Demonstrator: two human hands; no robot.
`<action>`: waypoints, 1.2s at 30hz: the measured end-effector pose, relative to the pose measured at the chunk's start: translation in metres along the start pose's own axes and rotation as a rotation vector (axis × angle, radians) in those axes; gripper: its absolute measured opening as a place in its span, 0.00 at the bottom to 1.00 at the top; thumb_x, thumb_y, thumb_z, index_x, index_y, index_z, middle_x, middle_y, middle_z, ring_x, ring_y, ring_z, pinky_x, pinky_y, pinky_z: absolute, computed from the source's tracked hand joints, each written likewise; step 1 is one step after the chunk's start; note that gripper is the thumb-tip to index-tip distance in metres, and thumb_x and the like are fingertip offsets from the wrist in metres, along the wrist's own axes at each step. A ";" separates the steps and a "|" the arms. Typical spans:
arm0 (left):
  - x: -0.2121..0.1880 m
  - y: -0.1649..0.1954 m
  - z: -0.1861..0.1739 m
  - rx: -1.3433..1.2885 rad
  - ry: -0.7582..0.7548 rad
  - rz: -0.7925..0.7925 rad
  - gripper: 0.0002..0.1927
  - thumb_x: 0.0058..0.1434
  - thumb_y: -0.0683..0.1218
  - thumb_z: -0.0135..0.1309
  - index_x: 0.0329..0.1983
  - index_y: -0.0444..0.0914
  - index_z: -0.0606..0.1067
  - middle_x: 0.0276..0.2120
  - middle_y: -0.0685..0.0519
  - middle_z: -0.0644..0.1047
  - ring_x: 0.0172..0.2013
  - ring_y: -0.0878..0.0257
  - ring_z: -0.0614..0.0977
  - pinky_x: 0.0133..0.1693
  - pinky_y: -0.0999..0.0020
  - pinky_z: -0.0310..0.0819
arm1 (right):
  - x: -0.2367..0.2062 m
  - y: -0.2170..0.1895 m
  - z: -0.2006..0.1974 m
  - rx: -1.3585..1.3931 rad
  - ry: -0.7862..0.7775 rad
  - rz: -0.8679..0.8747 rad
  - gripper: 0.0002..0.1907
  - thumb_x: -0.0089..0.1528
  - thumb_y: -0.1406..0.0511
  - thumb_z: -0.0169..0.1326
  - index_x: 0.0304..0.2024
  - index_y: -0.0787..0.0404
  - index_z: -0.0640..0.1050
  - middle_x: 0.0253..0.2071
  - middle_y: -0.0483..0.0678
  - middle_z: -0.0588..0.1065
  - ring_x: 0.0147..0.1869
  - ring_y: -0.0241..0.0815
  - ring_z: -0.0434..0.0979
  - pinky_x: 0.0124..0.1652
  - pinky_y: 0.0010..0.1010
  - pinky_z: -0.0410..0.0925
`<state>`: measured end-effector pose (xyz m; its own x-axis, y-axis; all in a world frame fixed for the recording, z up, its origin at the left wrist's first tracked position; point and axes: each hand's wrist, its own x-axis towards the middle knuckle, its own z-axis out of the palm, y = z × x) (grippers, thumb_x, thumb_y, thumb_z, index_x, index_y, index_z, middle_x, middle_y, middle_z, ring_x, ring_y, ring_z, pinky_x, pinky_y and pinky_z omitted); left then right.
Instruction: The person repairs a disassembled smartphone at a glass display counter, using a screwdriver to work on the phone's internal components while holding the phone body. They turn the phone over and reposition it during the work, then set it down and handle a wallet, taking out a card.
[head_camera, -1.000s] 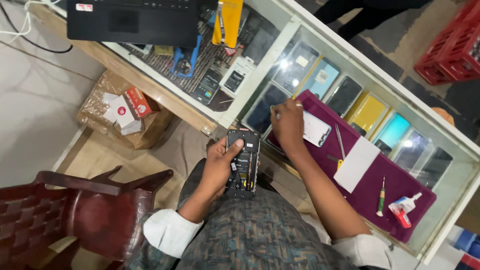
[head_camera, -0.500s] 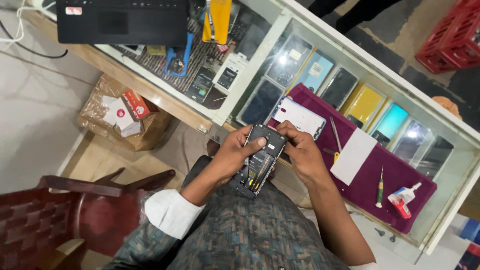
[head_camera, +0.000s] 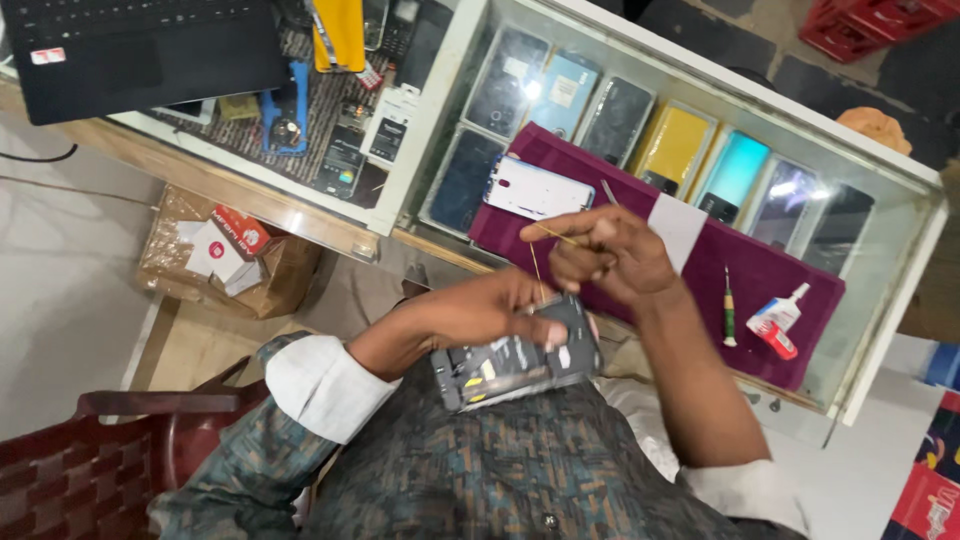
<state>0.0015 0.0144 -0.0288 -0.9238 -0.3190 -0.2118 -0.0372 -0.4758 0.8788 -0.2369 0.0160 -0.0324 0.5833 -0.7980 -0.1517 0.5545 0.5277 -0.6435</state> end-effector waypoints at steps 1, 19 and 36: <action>0.005 0.002 0.000 0.016 0.102 0.030 0.17 0.67 0.49 0.62 0.50 0.30 0.81 0.37 0.52 0.84 0.35 0.71 0.81 0.38 0.75 0.76 | -0.010 -0.011 0.003 -0.294 0.015 -0.105 0.28 0.66 0.54 0.50 0.49 0.77 0.81 0.22 0.42 0.64 0.27 0.37 0.63 0.33 0.34 0.64; 0.032 0.026 0.020 -0.351 0.449 0.235 0.15 0.67 0.45 0.56 0.53 0.32 0.78 0.38 0.50 0.84 0.33 0.68 0.85 0.36 0.73 0.81 | -0.102 0.061 0.036 0.444 0.189 -0.954 0.32 0.63 0.54 0.60 0.69 0.53 0.74 0.73 0.45 0.68 0.78 0.48 0.65 0.73 0.43 0.62; 0.037 0.036 0.046 0.794 0.424 0.147 0.11 0.61 0.44 0.58 0.45 0.34 0.80 0.29 0.37 0.79 0.34 0.42 0.82 0.34 0.56 0.73 | -0.043 -0.042 0.004 -1.434 0.214 0.506 0.20 0.52 0.57 0.68 0.39 0.66 0.87 0.29 0.52 0.83 0.31 0.37 0.78 0.32 0.32 0.68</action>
<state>-0.0517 0.0231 0.0150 -0.7286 -0.6808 -0.0754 -0.3263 0.2482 0.9121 -0.2831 0.0290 0.0038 0.3653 -0.7188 -0.5915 -0.7629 0.1329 -0.6327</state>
